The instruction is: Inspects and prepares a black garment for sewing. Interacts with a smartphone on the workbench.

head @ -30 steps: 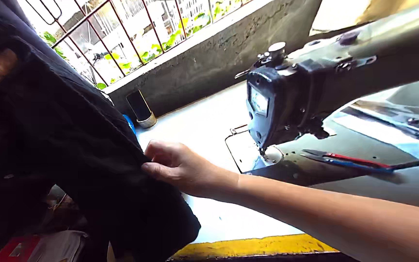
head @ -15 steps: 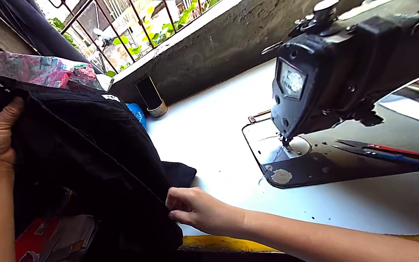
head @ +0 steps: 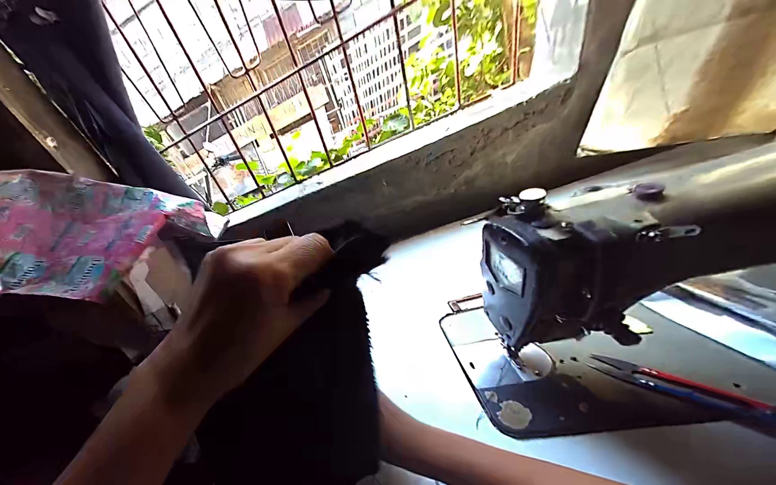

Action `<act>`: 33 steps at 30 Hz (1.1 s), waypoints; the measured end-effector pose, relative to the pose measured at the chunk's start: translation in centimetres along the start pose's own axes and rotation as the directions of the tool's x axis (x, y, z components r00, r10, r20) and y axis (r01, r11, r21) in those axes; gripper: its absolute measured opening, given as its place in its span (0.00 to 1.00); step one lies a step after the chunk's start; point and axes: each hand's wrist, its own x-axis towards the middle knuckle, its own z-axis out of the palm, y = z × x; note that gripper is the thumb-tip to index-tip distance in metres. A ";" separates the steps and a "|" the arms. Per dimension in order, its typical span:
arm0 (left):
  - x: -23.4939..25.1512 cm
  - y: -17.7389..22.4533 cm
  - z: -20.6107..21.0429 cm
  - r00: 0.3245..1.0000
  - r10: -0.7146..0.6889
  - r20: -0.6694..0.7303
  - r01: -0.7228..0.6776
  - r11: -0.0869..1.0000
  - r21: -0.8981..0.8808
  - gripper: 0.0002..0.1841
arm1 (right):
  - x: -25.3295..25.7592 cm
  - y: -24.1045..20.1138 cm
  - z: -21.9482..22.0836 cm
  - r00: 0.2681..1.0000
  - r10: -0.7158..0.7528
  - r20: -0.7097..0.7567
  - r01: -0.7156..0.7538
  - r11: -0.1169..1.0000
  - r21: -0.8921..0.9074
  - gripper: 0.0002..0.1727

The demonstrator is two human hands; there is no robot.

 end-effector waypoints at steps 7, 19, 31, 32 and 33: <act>-6.0 -2.9 7.2 0.817 -0.468 0.336 0.569 0.747 -0.344 0.06 | -8.1 5.0 -4.9 0.889 -0.374 -0.263 0.342 0.926 -0.160 0.09; -4.4 3.5 6.9 0.640 -0.326 0.696 0.769 0.264 -0.583 0.03 | -4.9 0.7 -2.3 0.953 -0.302 -0.016 0.300 0.951 -0.080 0.12; -8.7 12.0 5.6 0.751 -0.611 0.251 0.660 0.677 -0.327 0.09 | -9.3 3.0 -3.5 0.834 -0.437 -0.336 0.466 0.885 0.005 0.08; -8.9 12.8 6.2 0.753 -0.619 0.224 0.658 0.695 -0.290 0.09 | -10.3 2.7 -3.8 0.850 -0.379 -0.365 0.427 0.902 0.059 0.09; -9.0 13.4 6.8 0.753 -0.629 0.194 0.657 0.707 -0.261 0.09 | -11.3 2.1 -4.0 0.867 -0.317 -0.385 0.381 0.919 0.102 0.10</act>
